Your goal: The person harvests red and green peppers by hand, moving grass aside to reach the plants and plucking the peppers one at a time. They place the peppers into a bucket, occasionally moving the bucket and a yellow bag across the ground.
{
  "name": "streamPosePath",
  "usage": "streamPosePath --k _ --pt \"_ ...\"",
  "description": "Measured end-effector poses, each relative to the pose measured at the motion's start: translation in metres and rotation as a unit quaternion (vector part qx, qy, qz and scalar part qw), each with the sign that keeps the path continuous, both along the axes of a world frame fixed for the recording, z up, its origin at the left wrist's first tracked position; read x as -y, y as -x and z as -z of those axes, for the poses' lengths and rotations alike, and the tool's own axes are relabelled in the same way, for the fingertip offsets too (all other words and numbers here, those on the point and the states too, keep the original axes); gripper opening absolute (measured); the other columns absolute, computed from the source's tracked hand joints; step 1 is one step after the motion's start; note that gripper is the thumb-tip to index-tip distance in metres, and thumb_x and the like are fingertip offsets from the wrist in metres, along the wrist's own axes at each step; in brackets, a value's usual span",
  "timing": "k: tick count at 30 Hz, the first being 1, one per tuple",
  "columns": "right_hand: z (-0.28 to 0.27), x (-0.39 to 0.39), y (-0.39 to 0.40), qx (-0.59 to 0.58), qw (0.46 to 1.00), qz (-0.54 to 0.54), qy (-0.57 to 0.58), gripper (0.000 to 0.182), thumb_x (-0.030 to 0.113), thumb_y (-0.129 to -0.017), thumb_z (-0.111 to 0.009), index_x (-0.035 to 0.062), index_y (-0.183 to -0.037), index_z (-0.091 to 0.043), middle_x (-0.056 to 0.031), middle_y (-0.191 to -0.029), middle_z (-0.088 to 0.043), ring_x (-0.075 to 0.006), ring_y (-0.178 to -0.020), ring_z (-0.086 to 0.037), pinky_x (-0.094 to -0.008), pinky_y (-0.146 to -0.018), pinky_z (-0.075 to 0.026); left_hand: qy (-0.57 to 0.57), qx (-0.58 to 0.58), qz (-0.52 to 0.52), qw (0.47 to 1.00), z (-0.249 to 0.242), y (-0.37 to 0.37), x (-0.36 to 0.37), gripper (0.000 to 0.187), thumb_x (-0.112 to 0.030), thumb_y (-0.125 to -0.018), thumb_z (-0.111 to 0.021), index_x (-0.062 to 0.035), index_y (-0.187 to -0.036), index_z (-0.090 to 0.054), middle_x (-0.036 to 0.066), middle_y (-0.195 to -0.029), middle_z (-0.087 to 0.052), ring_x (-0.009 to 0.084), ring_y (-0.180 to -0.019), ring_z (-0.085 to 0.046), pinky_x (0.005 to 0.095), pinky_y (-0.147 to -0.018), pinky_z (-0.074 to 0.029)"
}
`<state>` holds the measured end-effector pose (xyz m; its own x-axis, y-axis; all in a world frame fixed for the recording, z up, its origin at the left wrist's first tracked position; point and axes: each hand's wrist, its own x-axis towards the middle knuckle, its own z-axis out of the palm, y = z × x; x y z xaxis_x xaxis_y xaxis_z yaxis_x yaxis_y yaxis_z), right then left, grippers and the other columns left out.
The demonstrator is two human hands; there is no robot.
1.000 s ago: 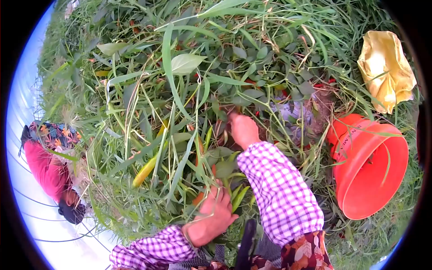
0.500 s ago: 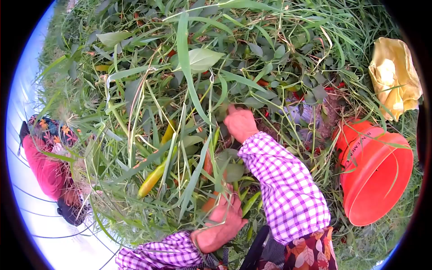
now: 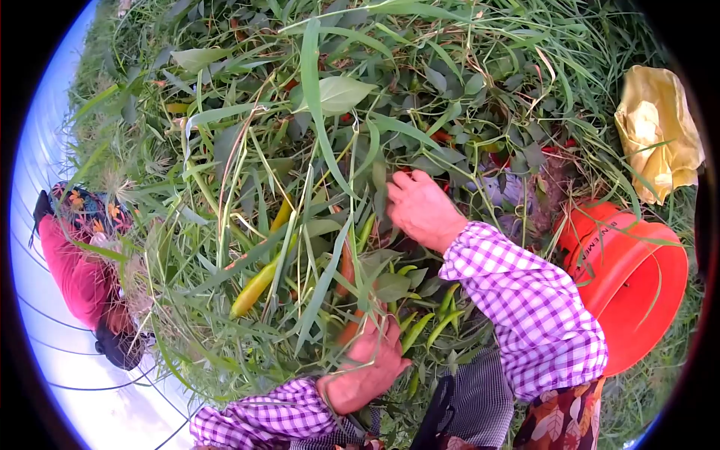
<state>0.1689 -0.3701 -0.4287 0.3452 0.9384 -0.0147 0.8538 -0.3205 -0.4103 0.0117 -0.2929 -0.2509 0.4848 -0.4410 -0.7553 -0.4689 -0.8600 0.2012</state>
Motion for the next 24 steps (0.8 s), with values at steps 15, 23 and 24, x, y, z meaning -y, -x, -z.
streamPosePath --k 15,23,24 --pt "-0.037 0.005 0.015 -0.013 0.999 -0.016 0.045 0.014 0.021 -0.074 -0.059 0.0106 -0.076 -0.068 -0.0030 -0.087 -0.059 -0.0219 -0.096 -0.049 -0.0368 -0.087 -0.037 -0.024 -0.020 0.038 0.999 0.003 0.003 0.002 0.057 -0.050 -0.090 -0.047 0.0019 -0.102 -0.068 0.022 -0.118 -0.056 0.0389 -0.122 -0.042 0.0584 -0.113 -0.014" --pt "-0.047 0.012 0.049 -0.038 0.998 0.031 -0.025 0.018 0.022 -0.072 -0.061 0.0080 -0.079 -0.070 -0.0048 -0.088 -0.054 -0.0227 -0.096 -0.049 -0.0385 -0.087 -0.037 0.003 -0.007 -0.013 1.000 0.005 0.002 0.002 0.055 -0.047 -0.083 -0.059 0.0036 -0.100 -0.067 0.021 -0.113 -0.056 0.0361 -0.116 -0.047 0.0549 -0.114 -0.017" --pt "-0.049 0.008 0.048 -0.031 0.998 0.034 -0.044 0.017 0.022 -0.072 -0.061 0.0073 -0.076 -0.069 -0.0053 -0.088 -0.054 -0.0227 -0.094 -0.049 -0.0379 -0.083 -0.037 0.004 -0.016 -0.020 1.000 0.007 0.003 0.002 0.055 -0.048 -0.083 -0.059 0.0035 -0.100 -0.067 0.021 -0.113 -0.056 0.0364 -0.117 -0.046 0.0554 -0.114 -0.017"
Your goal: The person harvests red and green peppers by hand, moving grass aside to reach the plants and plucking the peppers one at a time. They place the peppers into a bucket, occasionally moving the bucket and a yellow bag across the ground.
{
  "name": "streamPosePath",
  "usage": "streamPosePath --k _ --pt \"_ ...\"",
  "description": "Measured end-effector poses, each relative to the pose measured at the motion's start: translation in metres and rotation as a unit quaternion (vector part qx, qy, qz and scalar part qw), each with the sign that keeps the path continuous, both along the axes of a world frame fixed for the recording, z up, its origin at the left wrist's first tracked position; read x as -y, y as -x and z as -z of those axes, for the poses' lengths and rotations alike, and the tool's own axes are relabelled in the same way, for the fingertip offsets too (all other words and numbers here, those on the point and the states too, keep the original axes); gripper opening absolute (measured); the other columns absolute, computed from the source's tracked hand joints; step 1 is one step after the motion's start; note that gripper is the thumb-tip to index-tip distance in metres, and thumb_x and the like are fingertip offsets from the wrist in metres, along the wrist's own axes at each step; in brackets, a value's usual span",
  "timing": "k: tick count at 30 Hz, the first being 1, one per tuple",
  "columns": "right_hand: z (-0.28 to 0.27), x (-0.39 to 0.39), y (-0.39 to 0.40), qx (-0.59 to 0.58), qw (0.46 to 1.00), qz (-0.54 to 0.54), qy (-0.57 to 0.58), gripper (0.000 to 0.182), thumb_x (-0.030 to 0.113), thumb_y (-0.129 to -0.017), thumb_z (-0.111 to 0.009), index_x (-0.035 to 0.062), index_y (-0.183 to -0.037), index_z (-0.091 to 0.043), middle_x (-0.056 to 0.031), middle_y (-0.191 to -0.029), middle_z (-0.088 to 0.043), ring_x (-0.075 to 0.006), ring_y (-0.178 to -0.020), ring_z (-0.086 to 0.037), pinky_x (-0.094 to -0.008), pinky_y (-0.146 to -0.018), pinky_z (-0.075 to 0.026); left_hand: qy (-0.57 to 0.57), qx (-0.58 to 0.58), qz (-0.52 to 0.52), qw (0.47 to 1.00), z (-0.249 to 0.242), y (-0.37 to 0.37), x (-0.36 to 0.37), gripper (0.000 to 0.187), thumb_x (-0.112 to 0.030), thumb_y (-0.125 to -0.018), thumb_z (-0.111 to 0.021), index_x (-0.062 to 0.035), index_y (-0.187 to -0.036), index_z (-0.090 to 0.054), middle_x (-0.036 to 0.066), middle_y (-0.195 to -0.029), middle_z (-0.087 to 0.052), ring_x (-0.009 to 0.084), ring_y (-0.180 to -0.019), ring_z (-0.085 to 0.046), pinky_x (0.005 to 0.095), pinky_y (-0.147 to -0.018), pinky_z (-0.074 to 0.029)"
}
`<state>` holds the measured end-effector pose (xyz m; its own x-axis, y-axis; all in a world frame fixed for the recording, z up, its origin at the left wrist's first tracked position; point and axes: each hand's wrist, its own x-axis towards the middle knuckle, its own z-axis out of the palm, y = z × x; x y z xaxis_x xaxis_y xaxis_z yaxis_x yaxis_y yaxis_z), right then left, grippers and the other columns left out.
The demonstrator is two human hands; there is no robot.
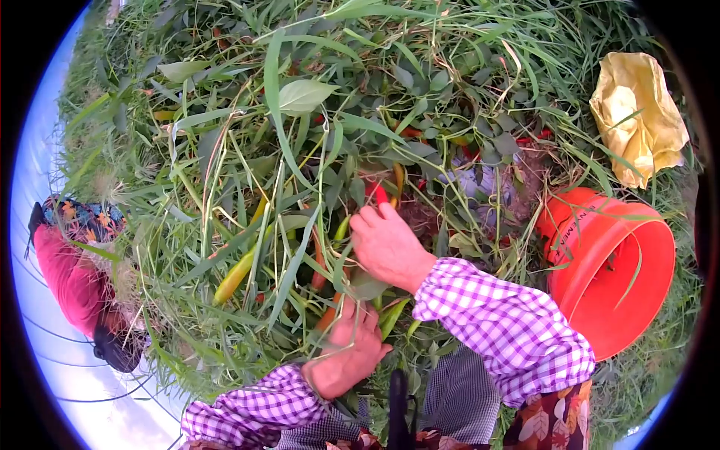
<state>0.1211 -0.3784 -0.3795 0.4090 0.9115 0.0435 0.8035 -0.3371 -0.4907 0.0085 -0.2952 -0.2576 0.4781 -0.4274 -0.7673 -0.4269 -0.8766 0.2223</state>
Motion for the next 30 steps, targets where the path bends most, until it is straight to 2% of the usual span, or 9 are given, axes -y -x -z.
streamPosePath --k 6,8,10,13,17,20,23,26,30 --pt "-0.025 -0.062 -0.027 -0.117 0.935 0.228 -0.245 0.013 0.021 -0.073 -0.058 0.0101 -0.068 -0.063 -0.0086 -0.074 -0.055 -0.0244 -0.079 -0.052 -0.0378 -0.077 -0.034 0.006 0.081 0.011 0.997 0.012 0.013 -0.001 0.060 -0.049 -0.084 -0.058 0.0007 -0.118 -0.061 0.020 -0.128 -0.052 0.0376 -0.126 -0.041 0.0541 -0.115 -0.016" --pt "-0.070 -0.085 -0.064 -0.225 0.935 0.201 -0.185 0.018 0.021 -0.079 -0.054 0.0032 -0.078 -0.060 -0.0139 -0.083 -0.059 -0.0300 -0.083 -0.058 -0.0428 -0.077 -0.041 0.028 0.031 -0.060 0.997 0.014 0.015 0.001 0.053 -0.045 -0.090 -0.053 -0.0145 -0.134 -0.052 0.012 -0.144 -0.041 0.0345 -0.132 -0.037 0.0522 -0.113 -0.021" --pt "-0.086 -0.081 -0.089 -0.260 0.931 0.191 -0.169 0.017 0.016 -0.083 -0.052 0.0031 -0.086 -0.061 -0.0133 -0.084 -0.064 -0.0290 -0.083 -0.062 -0.0466 -0.075 -0.043 0.030 0.060 -0.064 0.996 0.010 0.012 0.001 0.057 -0.044 -0.089 -0.053 -0.0070 -0.132 -0.052 0.017 -0.142 -0.041 0.0383 -0.132 -0.036 0.0526 -0.113 -0.022" --pt "-0.098 0.023 -0.106 -0.067 0.916 0.234 -0.319 0.018 0.010 -0.091 -0.044 0.0031 -0.096 -0.059 -0.0125 -0.092 -0.062 -0.0267 -0.084 -0.060 -0.0387 -0.074 -0.048 0.017 0.019 -0.015 1.000 -0.008 -0.007 0.001 0.062 -0.046 -0.084 -0.058 0.0074 -0.115 -0.059 0.026 -0.128 -0.049 0.0423 -0.127 -0.040 0.0544 -0.114 -0.019" --pt "-0.154 0.235 -0.065 -0.007 0.786 0.565 -0.252 0.024 0.005 -0.100 -0.042 -0.0037 -0.119 -0.055 -0.0149 -0.114 -0.059 -0.0178 -0.095 -0.061 -0.0290 -0.085 -0.052 0.018 0.050 -0.013 0.998 -0.001 0.003 0.000 0.057 -0.048 -0.082 -0.060 0.0055 -0.102 -0.066 0.024 -0.118 -0.055 0.0420 -0.124 -0.043 0.0547 -0.113 -0.021" --pt "-0.167 0.338 -0.040 -0.019 0.808 0.555 0.198 0.028 0.006 -0.096 -0.050 -0.0031 -0.123 -0.053 -0.0160 -0.116 -0.060 -0.0232 -0.104 -0.060 -0.0334 -0.093 -0.049 0.024 0.045 -0.020 0.998 -0.001 0.003 -0.002 0.056 -0.047 -0.082 -0.061 0.0052 -0.100 -0.066 0.024 -0.115 -0.057 0.0422 -0.124 -0.044 0.0548 -0.113 -0.021" --pt "-0.171 0.314 -0.016 0.108 0.840 0.466 0.257 0.034 0.004 -0.089 -0.057 -0.0019 -0.123 -0.055 -0.0155 -0.117 -0.060 -0.0262 -0.105 -0.059 -0.0365 -0.096 -0.046 0.026 0.017 -0.031 0.999 -0.004 -0.001 -0.001 0.055 -0.046 -0.082 -0.062 0.0051 -0.100 -0.067 0.023 -0.114 -0.058 0.0425 -0.124 -0.044 0.0547 -0.113 -0.021" --pt "-0.154 0.204 -0.015 -0.211 0.826 0.522 0.010 0.025 0.003 -0.082 -0.063 0.0016 -0.107 -0.064 -0.0127 -0.104 -0.064 -0.0288 -0.097 -0.061 -0.0388 -0.089 -0.048 0.038 0.020 -0.024 0.999 -0.005 -0.001 -0.002 0.055 -0.046 -0.082 -0.062 0.0049 -0.102 -0.067 0.023 -0.114 -0.058 0.0421 -0.123 -0.045 0.0542 -0.113 -0.021" --pt "-0.003 0.091 0.014 -0.304 0.905 0.290 -0.074 0.021 0.002 -0.080 -0.056 -0.0005 -0.099 -0.066 -0.0194 -0.097 -0.064 -0.0352 -0.094 -0.060 -0.0414 -0.084 -0.050 0.022 0.000 0.008 1.000 -0.007 -0.005 -0.002 0.056 -0.048 -0.086 -0.056 0.0041 -0.103 -0.069 0.023 -0.117 -0.059 0.0418 -0.122 -0.045 0.0533 -0.111 -0.022"
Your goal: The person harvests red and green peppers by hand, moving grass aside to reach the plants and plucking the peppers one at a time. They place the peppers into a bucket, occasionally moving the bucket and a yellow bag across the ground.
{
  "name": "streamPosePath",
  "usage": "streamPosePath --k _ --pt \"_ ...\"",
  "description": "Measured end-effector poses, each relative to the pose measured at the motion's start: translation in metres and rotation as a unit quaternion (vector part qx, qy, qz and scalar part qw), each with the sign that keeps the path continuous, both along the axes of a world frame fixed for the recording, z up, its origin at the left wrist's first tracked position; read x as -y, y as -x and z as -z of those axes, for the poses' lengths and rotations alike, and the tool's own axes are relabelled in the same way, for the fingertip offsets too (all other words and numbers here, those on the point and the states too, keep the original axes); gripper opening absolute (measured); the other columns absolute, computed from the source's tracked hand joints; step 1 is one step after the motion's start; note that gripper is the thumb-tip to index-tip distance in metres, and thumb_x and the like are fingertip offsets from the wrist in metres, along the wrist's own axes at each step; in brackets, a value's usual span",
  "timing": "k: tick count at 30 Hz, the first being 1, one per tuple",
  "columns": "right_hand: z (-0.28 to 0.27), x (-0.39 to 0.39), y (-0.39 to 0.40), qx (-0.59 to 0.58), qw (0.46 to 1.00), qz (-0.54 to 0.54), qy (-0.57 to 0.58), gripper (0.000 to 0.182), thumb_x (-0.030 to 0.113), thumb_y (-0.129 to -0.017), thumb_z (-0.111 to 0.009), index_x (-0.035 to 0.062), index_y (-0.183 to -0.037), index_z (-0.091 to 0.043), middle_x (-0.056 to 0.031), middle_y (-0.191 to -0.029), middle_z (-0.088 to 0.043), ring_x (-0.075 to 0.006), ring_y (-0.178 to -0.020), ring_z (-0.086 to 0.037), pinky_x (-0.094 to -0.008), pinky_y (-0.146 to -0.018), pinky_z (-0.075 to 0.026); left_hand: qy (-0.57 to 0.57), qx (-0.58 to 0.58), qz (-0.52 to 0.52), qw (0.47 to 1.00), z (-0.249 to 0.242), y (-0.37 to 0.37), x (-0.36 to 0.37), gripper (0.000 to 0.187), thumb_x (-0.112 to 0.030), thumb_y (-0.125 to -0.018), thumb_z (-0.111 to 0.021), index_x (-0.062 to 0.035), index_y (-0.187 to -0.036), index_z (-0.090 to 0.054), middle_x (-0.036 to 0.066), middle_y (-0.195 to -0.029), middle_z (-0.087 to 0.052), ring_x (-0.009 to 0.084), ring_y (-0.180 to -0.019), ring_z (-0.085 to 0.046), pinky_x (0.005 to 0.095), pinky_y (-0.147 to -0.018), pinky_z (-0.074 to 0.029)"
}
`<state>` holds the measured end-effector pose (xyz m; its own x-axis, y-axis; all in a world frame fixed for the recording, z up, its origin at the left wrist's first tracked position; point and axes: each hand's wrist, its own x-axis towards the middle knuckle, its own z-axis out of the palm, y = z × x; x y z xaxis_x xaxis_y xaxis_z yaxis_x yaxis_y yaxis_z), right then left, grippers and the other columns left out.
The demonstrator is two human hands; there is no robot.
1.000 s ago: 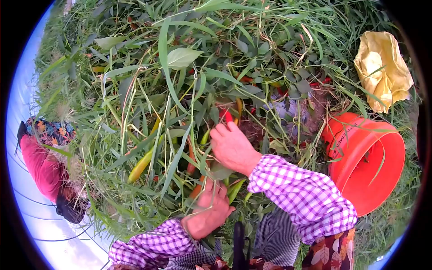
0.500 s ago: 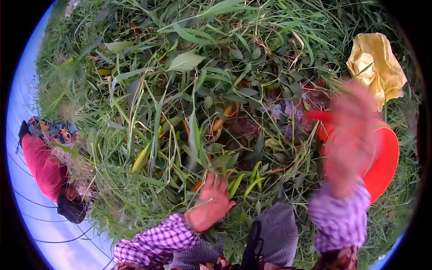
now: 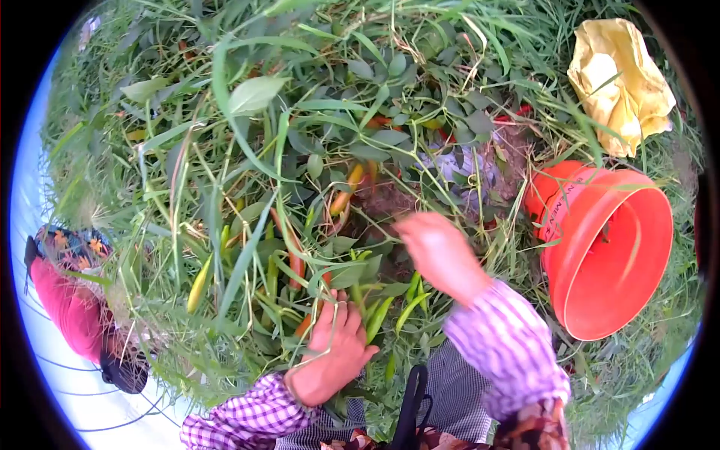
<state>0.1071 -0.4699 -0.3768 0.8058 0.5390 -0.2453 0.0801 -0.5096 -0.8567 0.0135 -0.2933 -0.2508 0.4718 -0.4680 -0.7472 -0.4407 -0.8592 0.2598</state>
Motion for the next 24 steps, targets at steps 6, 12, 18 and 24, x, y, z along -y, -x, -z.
streamPosePath --k 6,12,18,24 --pt "0.070 -0.093 0.015 -0.121 0.982 -0.037 0.141 0.021 0.001 -0.074 -0.054 0.0018 -0.089 -0.067 -0.0197 -0.100 -0.065 -0.0330 -0.102 -0.060 -0.0439 -0.087 -0.047 -0.003 -0.030 -0.016 0.999 0.008 0.009 -0.005 0.057 -0.049 -0.082 -0.060 0.0023 -0.106 -0.068 0.023 -0.124 -0.055 0.0403 -0.127 -0.042 0.0534 -0.113 -0.020" --pt "0.138 -0.093 0.042 -0.078 0.978 0.179 0.067 0.016 0.006 -0.080 -0.056 0.0011 -0.091 -0.068 -0.0226 -0.087 -0.064 -0.0408 -0.084 -0.062 -0.0484 -0.076 -0.050 -0.001 -0.047 -0.008 0.999 0.002 0.014 -0.013 0.054 -0.044 -0.072 -0.068 0.0004 -0.102 -0.067 0.022 -0.127 -0.053 0.0415 -0.128 -0.042 0.0570 -0.112 -0.022" --pt "0.211 -0.112 0.034 -0.247 0.966 0.032 -0.065 0.032 0.003 -0.081 -0.057 0.0105 -0.110 -0.069 -0.0193 -0.105 -0.066 -0.0367 -0.097 -0.063 -0.0397 -0.088 -0.050 -0.011 -0.073 -0.043 0.996 0.000 0.011 -0.006 0.047 -0.034 -0.066 -0.074 -0.0020 -0.100 -0.068 0.018 -0.126 -0.055 0.0400 -0.128 -0.044 0.0578 -0.112 -0.023" --pt "0.159 -0.102 0.022 -0.261 0.951 0.064 0.150 0.020 0.009 -0.085 -0.055 0.0004 -0.098 -0.066 -0.0227 -0.092 -0.065 -0.0360 -0.089 -0.064 -0.0463 -0.080 -0.050 -0.025 -0.031 -0.011 0.999 0.005 0.019 -0.010 0.039 -0.033 -0.071 -0.071 -0.0056 -0.099 -0.070 0.014 -0.125 -0.057 0.0362 -0.127 -0.046 0.0560 -0.111 -0.025"
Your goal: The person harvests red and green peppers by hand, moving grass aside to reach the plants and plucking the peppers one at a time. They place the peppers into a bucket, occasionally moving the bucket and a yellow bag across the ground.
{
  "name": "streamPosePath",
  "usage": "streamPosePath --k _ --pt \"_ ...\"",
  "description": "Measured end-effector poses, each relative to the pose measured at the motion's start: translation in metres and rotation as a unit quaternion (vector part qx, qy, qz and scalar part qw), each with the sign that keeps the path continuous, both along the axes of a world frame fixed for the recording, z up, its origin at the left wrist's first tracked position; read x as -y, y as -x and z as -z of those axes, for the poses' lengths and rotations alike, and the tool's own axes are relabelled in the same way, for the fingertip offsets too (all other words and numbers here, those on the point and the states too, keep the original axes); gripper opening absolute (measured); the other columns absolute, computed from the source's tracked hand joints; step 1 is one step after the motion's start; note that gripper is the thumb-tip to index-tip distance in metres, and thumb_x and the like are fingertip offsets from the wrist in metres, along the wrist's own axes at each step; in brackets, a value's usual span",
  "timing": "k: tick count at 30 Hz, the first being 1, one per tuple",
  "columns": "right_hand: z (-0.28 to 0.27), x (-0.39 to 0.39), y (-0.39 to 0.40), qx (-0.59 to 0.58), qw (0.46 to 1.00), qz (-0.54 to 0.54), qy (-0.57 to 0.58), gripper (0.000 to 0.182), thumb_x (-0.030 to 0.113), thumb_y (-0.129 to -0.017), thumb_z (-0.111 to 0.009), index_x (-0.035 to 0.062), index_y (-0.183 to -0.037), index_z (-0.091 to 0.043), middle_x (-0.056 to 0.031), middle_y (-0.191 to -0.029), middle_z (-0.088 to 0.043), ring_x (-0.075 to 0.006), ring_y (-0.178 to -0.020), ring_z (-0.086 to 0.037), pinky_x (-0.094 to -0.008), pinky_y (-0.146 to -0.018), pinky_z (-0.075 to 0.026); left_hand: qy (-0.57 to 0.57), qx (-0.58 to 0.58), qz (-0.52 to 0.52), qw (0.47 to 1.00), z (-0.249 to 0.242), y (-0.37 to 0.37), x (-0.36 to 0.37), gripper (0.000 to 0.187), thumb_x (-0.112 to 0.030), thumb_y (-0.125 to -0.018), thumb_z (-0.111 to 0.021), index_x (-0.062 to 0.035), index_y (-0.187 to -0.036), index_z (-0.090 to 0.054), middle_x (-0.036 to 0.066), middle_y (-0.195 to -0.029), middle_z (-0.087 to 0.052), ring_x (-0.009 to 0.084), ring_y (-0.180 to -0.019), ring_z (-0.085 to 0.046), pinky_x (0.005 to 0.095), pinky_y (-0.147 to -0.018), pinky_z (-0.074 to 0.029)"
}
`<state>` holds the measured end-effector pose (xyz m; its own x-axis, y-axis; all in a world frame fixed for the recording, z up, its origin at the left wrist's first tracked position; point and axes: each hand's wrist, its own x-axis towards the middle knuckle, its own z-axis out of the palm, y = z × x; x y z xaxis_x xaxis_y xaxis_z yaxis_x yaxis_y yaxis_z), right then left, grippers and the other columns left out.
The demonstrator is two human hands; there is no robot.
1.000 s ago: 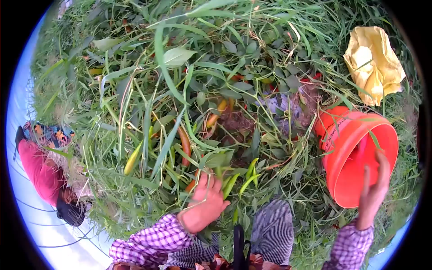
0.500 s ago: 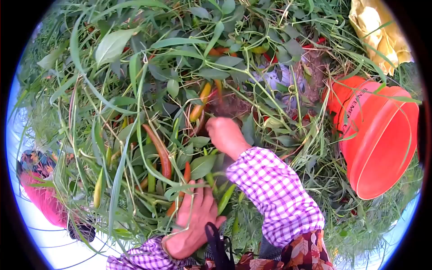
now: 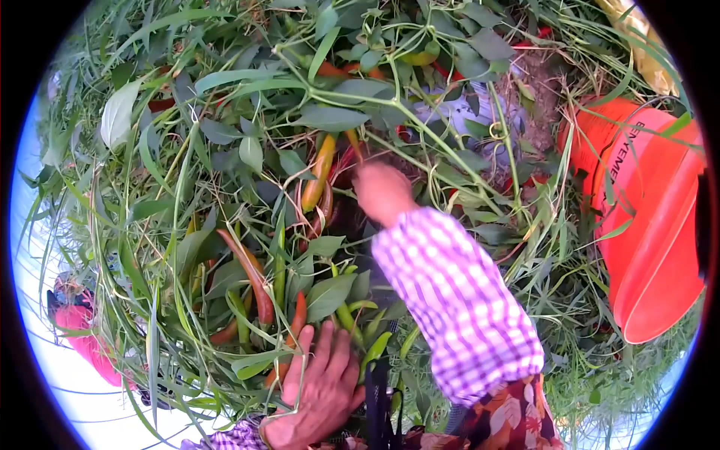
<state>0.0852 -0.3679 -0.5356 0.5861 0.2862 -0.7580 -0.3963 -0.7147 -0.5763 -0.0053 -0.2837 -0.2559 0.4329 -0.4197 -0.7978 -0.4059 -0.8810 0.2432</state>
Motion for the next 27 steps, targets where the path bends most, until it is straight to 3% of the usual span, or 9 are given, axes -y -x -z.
streamPosePath --k 2,4,6,11,14,15,18,19,27 --pt "-0.040 0.012 0.019 0.281 0.958 0.057 -0.008 0.015 0.006 -0.081 -0.056 -0.0011 -0.091 -0.065 -0.0189 -0.083 -0.061 -0.0352 -0.085 -0.061 -0.0466 -0.074 -0.050 0.001 -0.032 -0.006 0.999 -0.003 -0.006 0.000 0.039 -0.034 -0.073 -0.070 -0.0054 -0.100 -0.070 0.015 -0.126 -0.057 0.0368 -0.127 -0.046 0.0562 -0.111 -0.024" --pt "-0.071 0.018 0.038 0.255 0.965 -0.040 -0.048 0.015 0.004 -0.076 -0.056 0.0000 -0.089 -0.063 -0.0156 -0.082 -0.058 -0.0337 -0.087 -0.058 -0.0458 -0.072 -0.049 -0.001 -0.058 -0.005 0.998 -0.006 -0.012 0.000 0.040 -0.036 -0.075 -0.069 -0.0052 -0.101 -0.070 0.016 -0.126 -0.056 0.0375 -0.127 -0.046 0.0566 -0.111 -0.024" --pt "-0.062 0.005 0.067 0.172 0.976 -0.014 -0.134 0.019 0.000 -0.075 -0.053 -0.0025 -0.093 -0.059 -0.0187 -0.089 -0.062 -0.0349 -0.089 -0.061 -0.0424 -0.076 -0.052 -0.003 -0.080 0.008 0.997 -0.009 -0.017 0.003 0.043 -0.039 -0.077 -0.068 -0.0050 -0.102 -0.070 0.017 -0.126 -0.056 0.0383 -0.126 -0.046 0.0570 -0.111 -0.023" --pt "-0.059 -0.025 0.034 0.036 0.988 -0.111 -0.099 0.031 0.007 -0.090 -0.038 -0.0091 -0.112 -0.052 -0.0214 -0.093 -0.068 -0.0343 -0.084 -0.068 -0.0420 -0.076 -0.055 -0.021 -0.088 0.044 0.995 -0.010 -0.021 0.008 0.050 -0.045 -0.078 -0.067 -0.0044 -0.106 -0.068 0.019 -0.125 -0.055 0.0393 -0.126 -0.045 0.0577 -0.111 -0.022" --pt "-0.041 -0.039 0.035 -0.096 0.990 -0.092 -0.053 0.035 0.009 -0.093 -0.038 -0.0079 -0.123 -0.046 -0.0212 -0.105 -0.067 -0.0349 -0.094 -0.067 -0.0417 -0.081 -0.054 -0.024 -0.100 0.045 0.994 -0.010 -0.025 0.009 0.049 -0.045 -0.079 -0.066 -0.0041 -0.106 -0.067 0.019 -0.125 -0.055 0.0392 -0.126 -0.045 0.0580 -0.111 -0.022" --pt "-0.033 -0.039 0.032 -0.156 0.982 -0.084 -0.071 0.047 0.011 -0.094 -0.038 -0.0040 -0.138 -0.033 -0.0238 -0.122 -0.059 -0.0342 -0.106 -0.063 -0.0414 -0.088 -0.052 -0.023 -0.101 0.036 0.994 -0.010 -0.025 0.009 0.048 -0.043 -0.079 -0.066 -0.0041 -0.106 -0.067 0.019 -0.125 -0.055 0.0393 -0.126 -0.045 0.0581 -0.111 -0.022" --pt "-0.029 -0.048 0.037 -0.174 0.982 -0.032 -0.062 0.085 0.010 -0.076 -0.066 -0.0076 -0.144 -0.018 -0.0302 -0.123 -0.053 -0.0368 -0.111 -0.058 -0.0436 -0.092 -0.049 -0.023 -0.097 0.019 0.995 -0.009 -0.024 0.010 0.043 -0.038 -0.078 -0.066 -0.0047 -0.105 -0.067 0.019 -0.125 -0.055 0.0394 -0.126 -0.045 0.0580 -0.111 -0.022" --pt "-0.030 -0.046 0.032 -0.227 0.969 -0.023 -0.090 0.081 0.007 -0.081 -0.062 0.0011 -0.148 -0.017 -0.0277 -0.134 -0.047 -0.0365 -0.121 -0.052 -0.0414 -0.100 -0.044 -0.025 -0.095 0.013 0.995 -0.008 -0.023 0.011 0.041 -0.036 -0.078 -0.066 -0.0050 -0.105 -0.067 0.019 -0.125 -0.055 0.0395 -0.126 -0.045 0.0580 -0.111 -0.022" --pt "-0.011 -0.047 0.024 -0.205 0.956 0.129 -0.163 0.075 0.007 -0.086 -0.059 0.0086 -0.150 -0.020 -0.0204 -0.140 -0.046 -0.0319 -0.126 -0.048 -0.0362 -0.103 -0.039 -0.017 -0.085 0.022 0.996 -0.008 -0.019 0.004 0.044 -0.038 -0.072 -0.069 -0.0063 -0.103 -0.068 0.018 -0.125 -0.056 0.0388 -0.127 -0.045 0.0580 -0.111 -0.022"
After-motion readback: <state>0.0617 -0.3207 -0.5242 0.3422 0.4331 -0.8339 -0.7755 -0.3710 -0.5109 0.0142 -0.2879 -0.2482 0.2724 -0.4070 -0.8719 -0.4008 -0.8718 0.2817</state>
